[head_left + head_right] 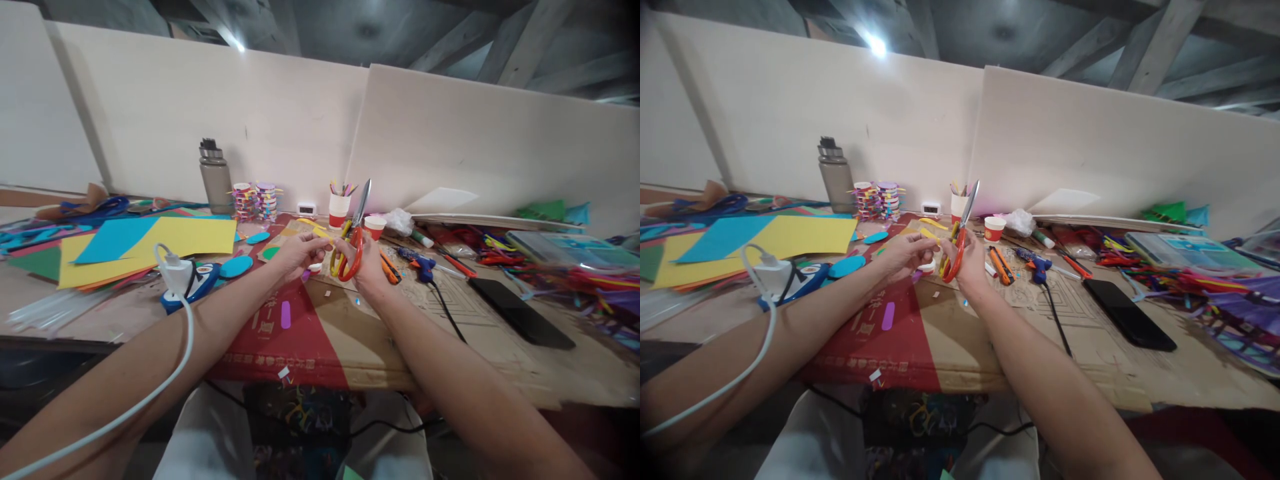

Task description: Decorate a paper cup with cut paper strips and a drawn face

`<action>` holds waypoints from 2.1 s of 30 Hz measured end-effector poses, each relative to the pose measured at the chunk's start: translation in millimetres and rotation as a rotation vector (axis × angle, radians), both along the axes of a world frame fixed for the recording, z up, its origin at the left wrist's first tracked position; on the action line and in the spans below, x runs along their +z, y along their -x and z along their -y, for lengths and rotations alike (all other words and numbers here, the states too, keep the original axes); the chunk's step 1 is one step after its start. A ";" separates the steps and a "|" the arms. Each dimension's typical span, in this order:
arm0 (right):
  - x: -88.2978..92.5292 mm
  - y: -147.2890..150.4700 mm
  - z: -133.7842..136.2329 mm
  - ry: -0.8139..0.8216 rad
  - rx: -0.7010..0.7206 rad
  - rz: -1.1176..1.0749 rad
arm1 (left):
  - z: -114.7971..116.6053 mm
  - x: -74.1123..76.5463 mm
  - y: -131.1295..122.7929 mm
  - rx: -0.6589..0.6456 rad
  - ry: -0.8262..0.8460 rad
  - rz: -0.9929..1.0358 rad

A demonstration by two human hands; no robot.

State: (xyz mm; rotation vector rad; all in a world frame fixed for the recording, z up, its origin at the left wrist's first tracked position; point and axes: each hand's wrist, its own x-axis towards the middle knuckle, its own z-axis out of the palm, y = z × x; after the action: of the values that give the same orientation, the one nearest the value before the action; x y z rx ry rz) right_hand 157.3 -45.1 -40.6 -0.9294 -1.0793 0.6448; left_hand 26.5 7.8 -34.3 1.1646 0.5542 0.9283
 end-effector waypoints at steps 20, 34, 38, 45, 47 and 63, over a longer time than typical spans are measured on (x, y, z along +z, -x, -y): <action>1.7 -1.1 2.9 -0.008 0.015 0.058 | 0.3 5.8 2.8 0.035 -0.083 -0.064; 14.7 -26.9 12.7 0.230 0.006 0.494 | -15.4 20.2 19.1 0.291 -0.056 -0.040; 26.9 -25.5 24.3 0.342 0.041 0.733 | -26.1 23.0 27.5 0.342 -0.014 -0.016; 31.4 -23.7 32.7 0.485 0.189 0.771 | -30.6 21.8 30.3 0.355 0.015 0.000; 30.6 -27.1 31.8 0.498 0.224 0.807 | -29.4 23.7 30.2 0.359 0.025 0.007; 34.2 -27.3 36.8 0.503 0.279 0.842 | -27.5 33.5 33.9 0.333 0.140 -0.005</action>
State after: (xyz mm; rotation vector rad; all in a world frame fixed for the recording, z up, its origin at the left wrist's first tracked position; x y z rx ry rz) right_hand 184.6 -82.0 -6.5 -1.5750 -1.8633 0.7946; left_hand -7.4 35.3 -0.8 0.9639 0.8207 1.1495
